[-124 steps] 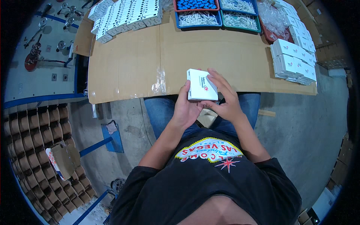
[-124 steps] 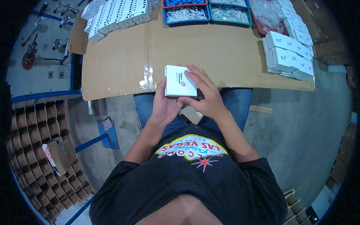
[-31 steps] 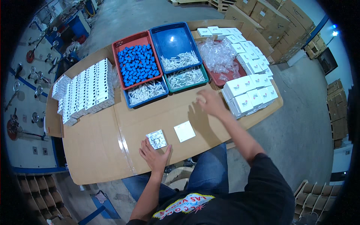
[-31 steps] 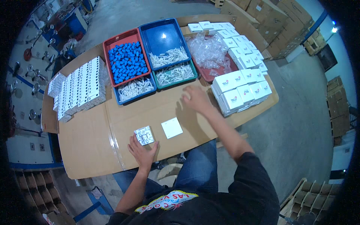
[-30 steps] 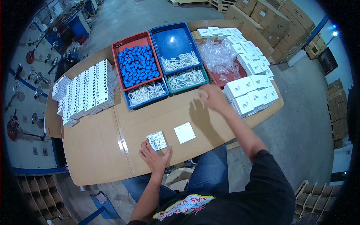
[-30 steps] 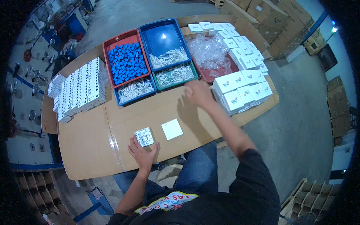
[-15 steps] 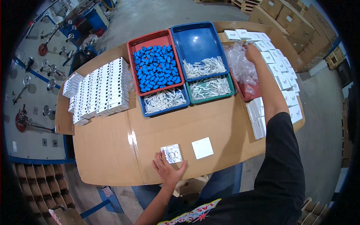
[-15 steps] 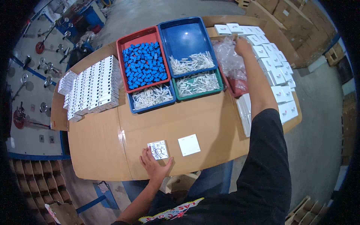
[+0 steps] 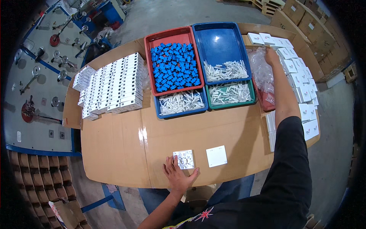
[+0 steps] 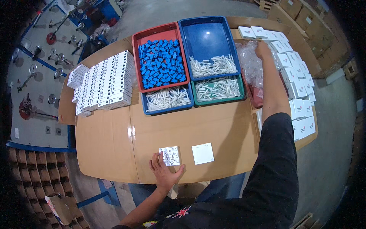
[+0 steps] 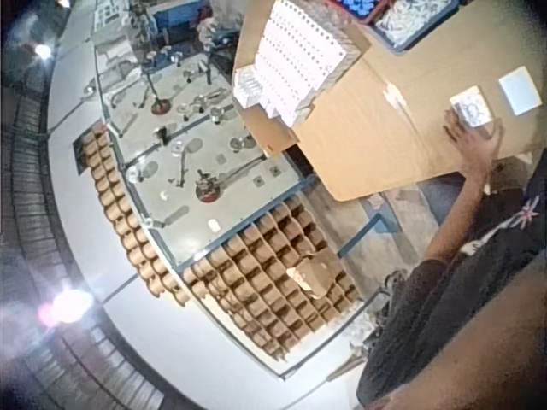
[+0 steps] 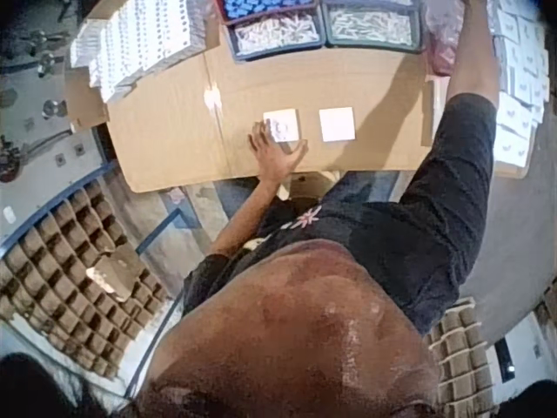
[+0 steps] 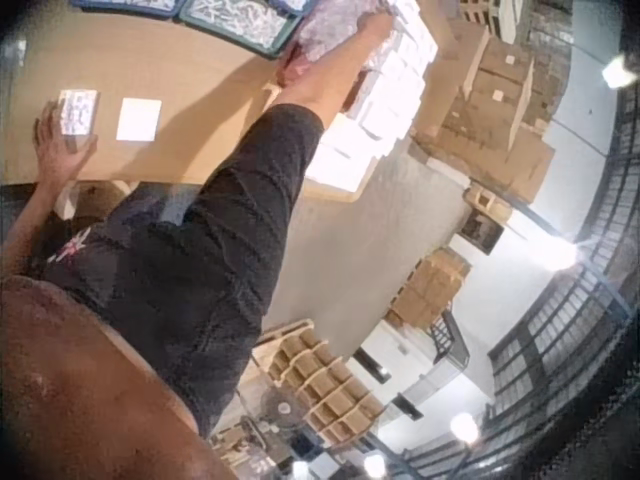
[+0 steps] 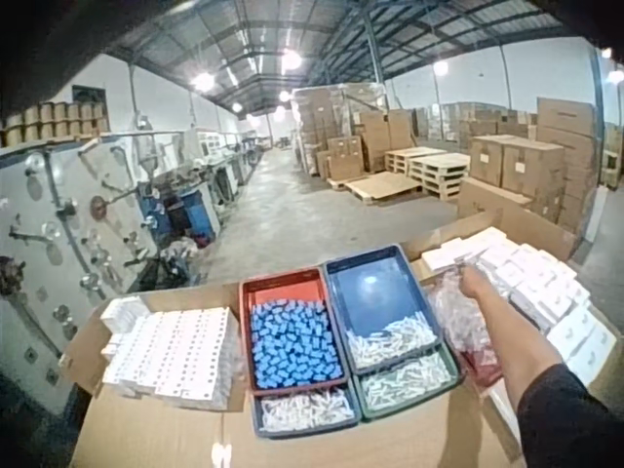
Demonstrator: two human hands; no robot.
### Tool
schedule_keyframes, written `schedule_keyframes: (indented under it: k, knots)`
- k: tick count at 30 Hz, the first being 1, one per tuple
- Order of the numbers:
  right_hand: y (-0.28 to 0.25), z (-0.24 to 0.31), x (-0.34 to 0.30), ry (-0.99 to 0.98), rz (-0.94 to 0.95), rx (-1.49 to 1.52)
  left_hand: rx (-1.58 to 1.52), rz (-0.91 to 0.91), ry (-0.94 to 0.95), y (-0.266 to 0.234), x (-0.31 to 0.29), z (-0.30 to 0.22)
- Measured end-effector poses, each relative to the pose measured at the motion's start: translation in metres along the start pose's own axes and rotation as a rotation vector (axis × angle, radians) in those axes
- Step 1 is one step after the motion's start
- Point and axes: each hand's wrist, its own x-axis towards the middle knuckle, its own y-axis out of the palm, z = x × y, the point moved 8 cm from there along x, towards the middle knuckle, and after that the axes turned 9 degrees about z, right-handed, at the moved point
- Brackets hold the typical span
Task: Assemble component kits by placing plastic parts and fasteners into small bags and then into white boxes.
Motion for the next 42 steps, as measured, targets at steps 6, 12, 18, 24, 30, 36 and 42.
schedule_keyframes:
  k: [6,12,18,24,30,36,42]
  knots:
    - [-0.065,-0.017,-0.045,-0.078,-0.293,-0.126,-0.04,-0.035,0.026,0.0,0.001,-0.003]
    - [-0.127,-0.029,-0.128,-0.258,-0.573,0.183,-0.086,-0.072,0.063,-0.005,-0.01,-0.005]
    - [-0.146,0.042,-0.306,-0.354,-0.475,0.607,-0.226,-0.15,0.101,0.002,-0.025,0.021]
    - [-0.123,0.123,-0.482,-0.338,-0.105,0.923,-0.809,-0.269,0.125,-0.029,-0.009,0.007]
    - [-0.096,0.186,-0.578,-0.524,0.222,0.837,-1.08,0.461,0.244,-0.066,-0.01,-0.121]
    - [-0.093,0.221,-0.612,-0.557,0.294,0.875,-1.093,0.531,0.264,-0.063,-0.026,-0.113]
    - [-0.046,0.21,-0.622,-0.14,0.23,1.263,-1.369,0.118,0.214,-0.088,-0.039,-0.094]
